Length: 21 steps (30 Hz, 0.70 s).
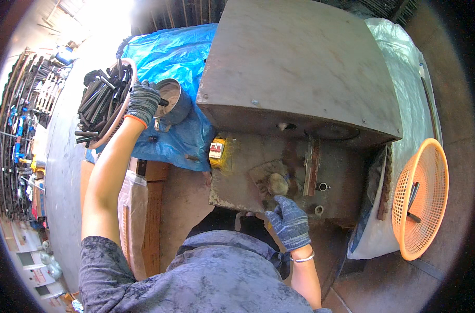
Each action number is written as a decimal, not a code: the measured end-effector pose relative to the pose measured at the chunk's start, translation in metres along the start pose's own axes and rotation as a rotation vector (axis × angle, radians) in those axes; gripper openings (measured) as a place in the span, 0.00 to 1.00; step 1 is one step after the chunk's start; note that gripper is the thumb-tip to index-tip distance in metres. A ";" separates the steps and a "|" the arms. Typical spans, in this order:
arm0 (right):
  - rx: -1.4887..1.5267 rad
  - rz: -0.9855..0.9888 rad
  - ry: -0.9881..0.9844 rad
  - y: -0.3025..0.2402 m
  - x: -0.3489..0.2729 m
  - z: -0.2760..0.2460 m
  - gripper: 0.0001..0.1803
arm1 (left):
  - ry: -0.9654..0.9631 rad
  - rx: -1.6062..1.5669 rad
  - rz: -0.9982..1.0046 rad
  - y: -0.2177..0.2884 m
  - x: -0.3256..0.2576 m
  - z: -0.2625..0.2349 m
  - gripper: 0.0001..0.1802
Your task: The person takes metal pipes one at a time and grinds their ends against a rotating wheel in a machine, then dips the end into a container of liquid before placing the pipe into a large white basin.
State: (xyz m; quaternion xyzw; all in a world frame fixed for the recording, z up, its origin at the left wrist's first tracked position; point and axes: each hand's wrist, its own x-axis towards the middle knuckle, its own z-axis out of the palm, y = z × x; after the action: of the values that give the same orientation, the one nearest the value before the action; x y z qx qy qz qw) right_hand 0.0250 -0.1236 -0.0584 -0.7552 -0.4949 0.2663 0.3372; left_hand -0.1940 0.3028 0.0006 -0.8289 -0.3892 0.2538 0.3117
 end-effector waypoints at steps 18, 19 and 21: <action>0.128 -0.182 0.314 -0.018 0.015 0.003 0.22 | -0.210 -2.382 0.236 0.147 -0.118 -0.127 0.16; 0.118 -0.120 0.328 -0.014 0.010 0.004 0.21 | -0.310 -2.432 0.274 0.171 -0.121 -0.134 0.16; 0.101 -0.003 0.366 -0.001 0.001 0.003 0.19 | -0.518 -2.448 0.353 0.213 -0.122 -0.150 0.17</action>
State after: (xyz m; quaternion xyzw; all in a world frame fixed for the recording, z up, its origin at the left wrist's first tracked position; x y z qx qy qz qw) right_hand 0.0229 -0.1216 -0.0595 -0.7725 -0.4126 0.1485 0.4593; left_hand -0.0602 0.0498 -0.0285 -0.5409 -0.3026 -0.0790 -0.7808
